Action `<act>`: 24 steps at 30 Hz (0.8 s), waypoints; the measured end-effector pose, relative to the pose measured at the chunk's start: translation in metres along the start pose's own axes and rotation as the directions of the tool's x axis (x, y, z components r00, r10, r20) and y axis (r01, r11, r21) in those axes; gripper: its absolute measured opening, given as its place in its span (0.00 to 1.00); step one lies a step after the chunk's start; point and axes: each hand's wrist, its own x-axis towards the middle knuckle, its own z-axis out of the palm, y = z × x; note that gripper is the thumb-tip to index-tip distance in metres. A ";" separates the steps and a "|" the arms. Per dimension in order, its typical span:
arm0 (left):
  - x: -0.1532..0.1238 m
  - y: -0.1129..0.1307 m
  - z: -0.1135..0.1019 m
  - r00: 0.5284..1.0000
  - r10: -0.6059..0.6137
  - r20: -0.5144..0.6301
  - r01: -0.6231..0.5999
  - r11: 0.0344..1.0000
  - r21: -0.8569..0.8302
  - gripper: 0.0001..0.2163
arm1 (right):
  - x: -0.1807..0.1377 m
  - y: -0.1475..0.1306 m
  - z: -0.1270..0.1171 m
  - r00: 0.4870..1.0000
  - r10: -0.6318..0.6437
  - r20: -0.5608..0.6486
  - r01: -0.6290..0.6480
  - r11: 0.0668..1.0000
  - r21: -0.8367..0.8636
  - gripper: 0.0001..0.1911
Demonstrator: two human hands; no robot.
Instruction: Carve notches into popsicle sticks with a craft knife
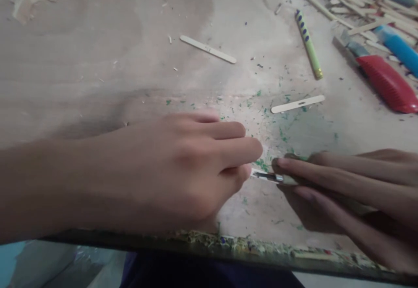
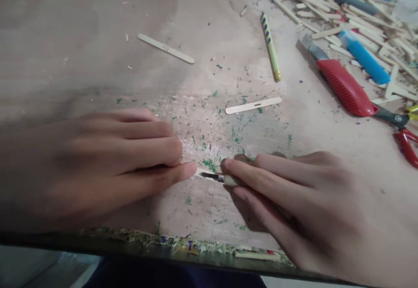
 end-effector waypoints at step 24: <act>0.003 0.001 -0.002 0.999 0.010 -0.032 -0.009 0.999 0.052 0.30 | -0.010 0.001 -0.013 0.974 -0.190 0.124 0.216 0.945 -0.244 0.28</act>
